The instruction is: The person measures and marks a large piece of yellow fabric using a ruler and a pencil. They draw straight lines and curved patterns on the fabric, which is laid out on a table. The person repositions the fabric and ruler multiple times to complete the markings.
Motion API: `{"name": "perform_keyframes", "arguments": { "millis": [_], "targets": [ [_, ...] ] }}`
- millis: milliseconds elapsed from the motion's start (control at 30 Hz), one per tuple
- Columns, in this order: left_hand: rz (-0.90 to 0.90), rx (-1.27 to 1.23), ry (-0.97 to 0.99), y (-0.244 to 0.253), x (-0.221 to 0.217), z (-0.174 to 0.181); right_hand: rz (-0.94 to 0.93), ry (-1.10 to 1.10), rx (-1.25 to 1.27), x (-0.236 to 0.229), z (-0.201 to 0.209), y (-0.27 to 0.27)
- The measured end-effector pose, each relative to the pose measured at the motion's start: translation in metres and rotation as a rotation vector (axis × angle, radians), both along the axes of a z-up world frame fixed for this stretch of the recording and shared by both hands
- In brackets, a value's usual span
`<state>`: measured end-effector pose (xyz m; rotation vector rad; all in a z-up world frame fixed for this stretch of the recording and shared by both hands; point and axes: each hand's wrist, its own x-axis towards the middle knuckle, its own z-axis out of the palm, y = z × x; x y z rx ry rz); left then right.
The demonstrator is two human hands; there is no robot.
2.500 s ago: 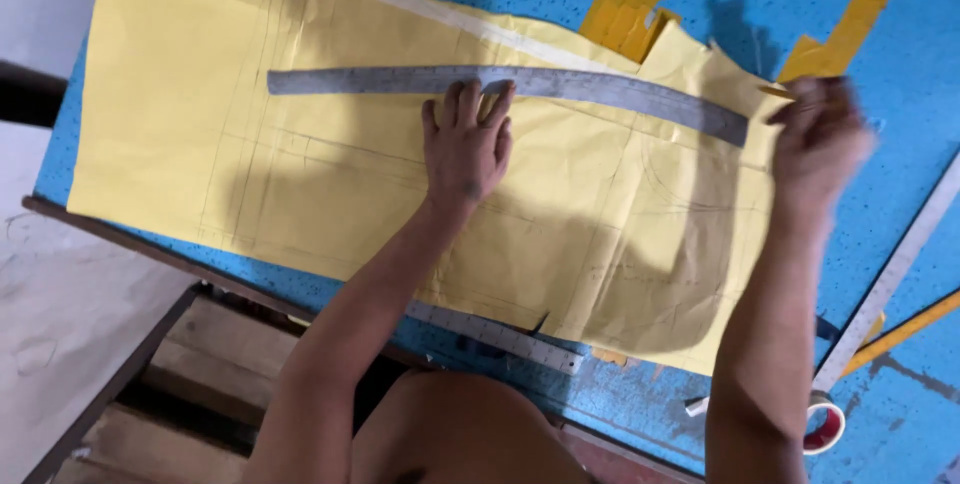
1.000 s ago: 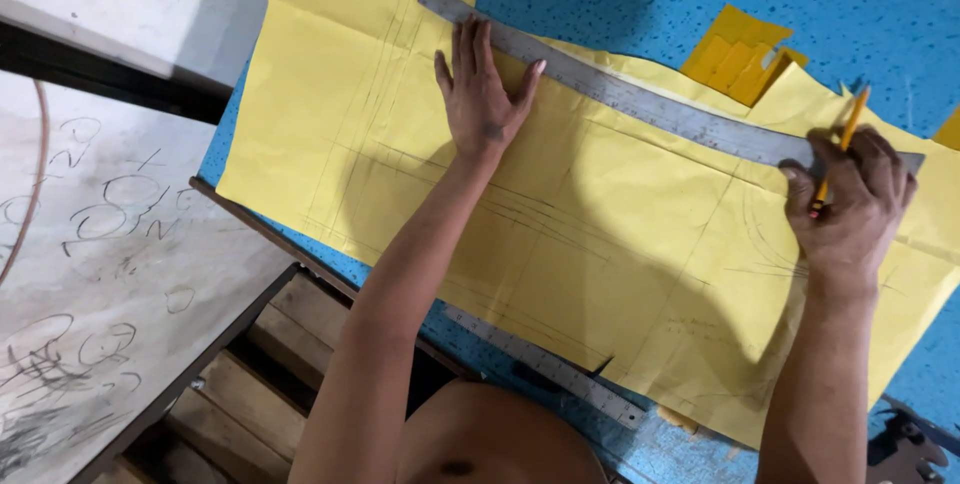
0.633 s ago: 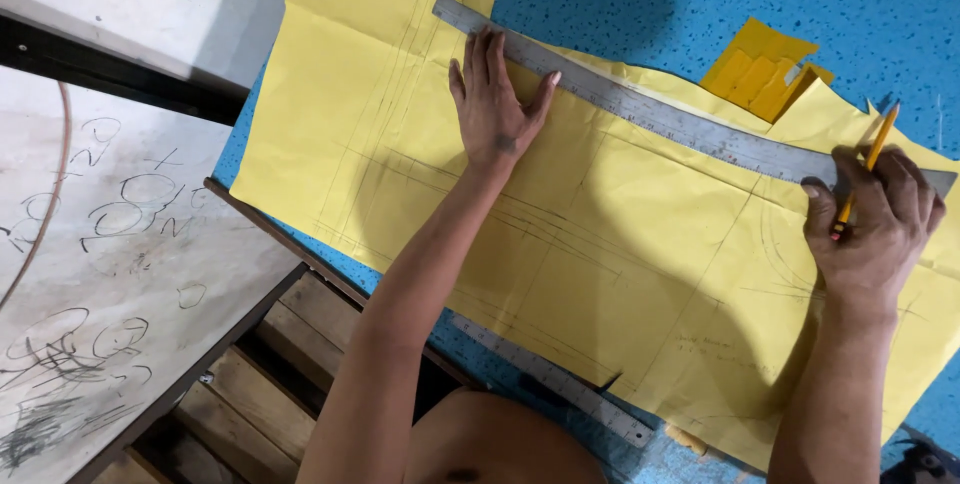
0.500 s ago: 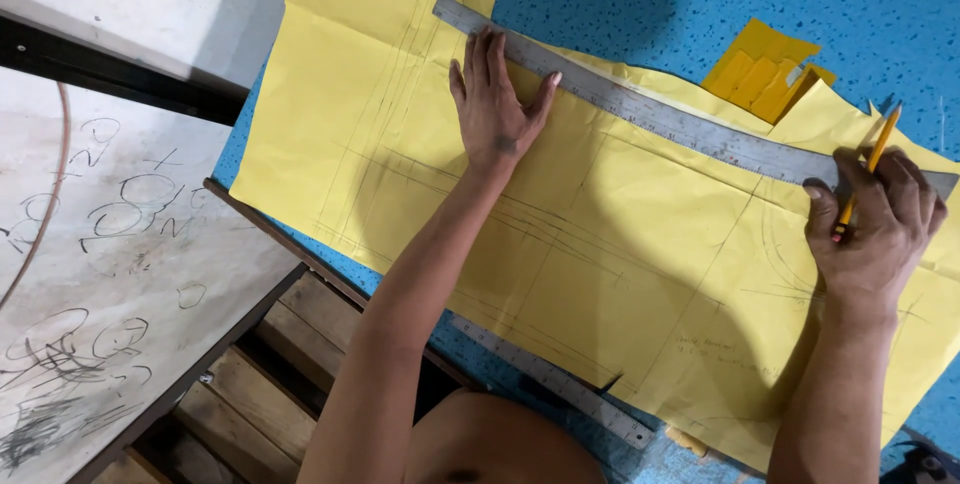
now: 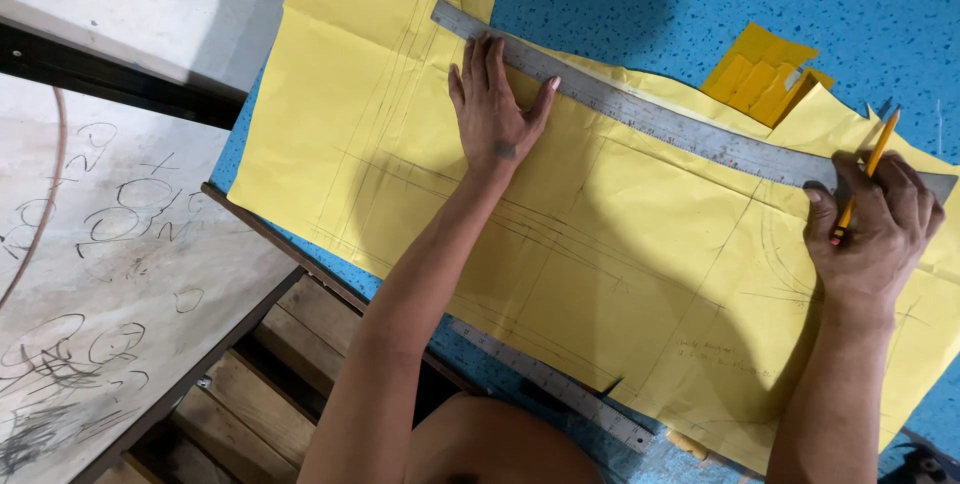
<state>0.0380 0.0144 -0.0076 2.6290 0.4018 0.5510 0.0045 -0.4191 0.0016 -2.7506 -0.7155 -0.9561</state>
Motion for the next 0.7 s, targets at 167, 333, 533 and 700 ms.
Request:
{"name": "perform_keyframes", "arguments": {
  "millis": [167,333,533,700],
  "targets": [
    [-0.005,0.005,0.074,-0.0001,0.0004,0.0063,0.002,0.006,0.032,0.0004,0.0058,0.0064],
    [0.000,0.012,0.053,-0.0013,0.0000,0.0031,0.004,0.031,0.063,-0.0003,0.0065,0.0068],
    [0.000,0.030,0.050,-0.0012,-0.0002,0.0022,0.016,0.056,0.076,-0.0001,0.0077,0.0072],
    [0.000,0.035,0.041,-0.0012,-0.0004,0.0037,0.019,0.066,0.082,0.0003,0.0082,0.0076]
  ]
}}
